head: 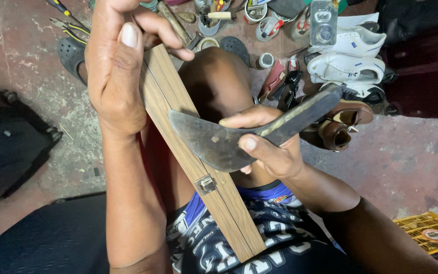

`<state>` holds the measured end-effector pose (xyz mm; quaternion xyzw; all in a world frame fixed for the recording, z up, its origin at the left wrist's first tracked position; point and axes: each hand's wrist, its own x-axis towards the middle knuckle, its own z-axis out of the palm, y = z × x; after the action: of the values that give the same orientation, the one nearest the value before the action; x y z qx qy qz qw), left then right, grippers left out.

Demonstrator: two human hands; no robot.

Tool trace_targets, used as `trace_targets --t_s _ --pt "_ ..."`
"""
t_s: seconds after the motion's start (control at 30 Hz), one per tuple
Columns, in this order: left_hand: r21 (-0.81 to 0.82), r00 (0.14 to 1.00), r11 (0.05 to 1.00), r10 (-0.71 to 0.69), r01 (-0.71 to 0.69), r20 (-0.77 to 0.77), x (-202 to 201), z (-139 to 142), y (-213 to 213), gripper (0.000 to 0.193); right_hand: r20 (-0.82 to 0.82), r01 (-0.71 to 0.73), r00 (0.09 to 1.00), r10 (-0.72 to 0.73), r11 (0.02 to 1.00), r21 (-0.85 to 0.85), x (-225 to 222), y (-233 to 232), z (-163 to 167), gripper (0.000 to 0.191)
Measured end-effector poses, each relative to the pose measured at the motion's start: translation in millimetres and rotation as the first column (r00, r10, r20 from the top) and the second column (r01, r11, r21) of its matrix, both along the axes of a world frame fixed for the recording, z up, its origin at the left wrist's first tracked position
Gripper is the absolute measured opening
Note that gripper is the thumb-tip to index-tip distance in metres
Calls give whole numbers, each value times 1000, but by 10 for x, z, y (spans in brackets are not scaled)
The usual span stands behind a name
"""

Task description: The person sits on the floor and uses a curved blade to scrape and shape the edges of a rectangular wooden block. They repeatedly hold the block with one hand and draw the blade along its length to remove material.

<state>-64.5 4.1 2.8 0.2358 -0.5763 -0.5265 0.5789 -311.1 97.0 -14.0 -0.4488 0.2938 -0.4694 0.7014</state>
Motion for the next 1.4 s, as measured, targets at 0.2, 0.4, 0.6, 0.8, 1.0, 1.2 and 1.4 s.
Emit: trace_targets --t_s 0.2,0.4,0.6,0.8,1.0,1.2,1.4 --pt "11 1000 1000 3 -3 -9 -10 -8 5 37 -20 -24 1000 23 999 -45 66 -47 -8 32" --pt "-4 1000 1000 -5 5 1 -7 -22 -10 39 39 -25 999 24 1000 14 84 -34 -3 31" --pt "-21 999 1000 16 -15 35 28 26 -7 39 83 -60 995 53 996 73 83 -46 -25 31" --pt "-21 1000 1000 -1 1 19 12 29 -6 39 21 -4 1000 3 998 67 97 -5 -52 32" --pt "-41 998 999 1 1 60 69 66 -14 40 98 -51 994 42 994 93 73 -6 -41 32" --pt "-52 997 999 5 -2 74 64 111 -10 38 11 -18 1000 18 999 51 139 -15 -18 32" --pt "-114 991 993 57 -43 121 145 153 -5 35 61 -72 996 68 995 67 75 -3 -23 33"
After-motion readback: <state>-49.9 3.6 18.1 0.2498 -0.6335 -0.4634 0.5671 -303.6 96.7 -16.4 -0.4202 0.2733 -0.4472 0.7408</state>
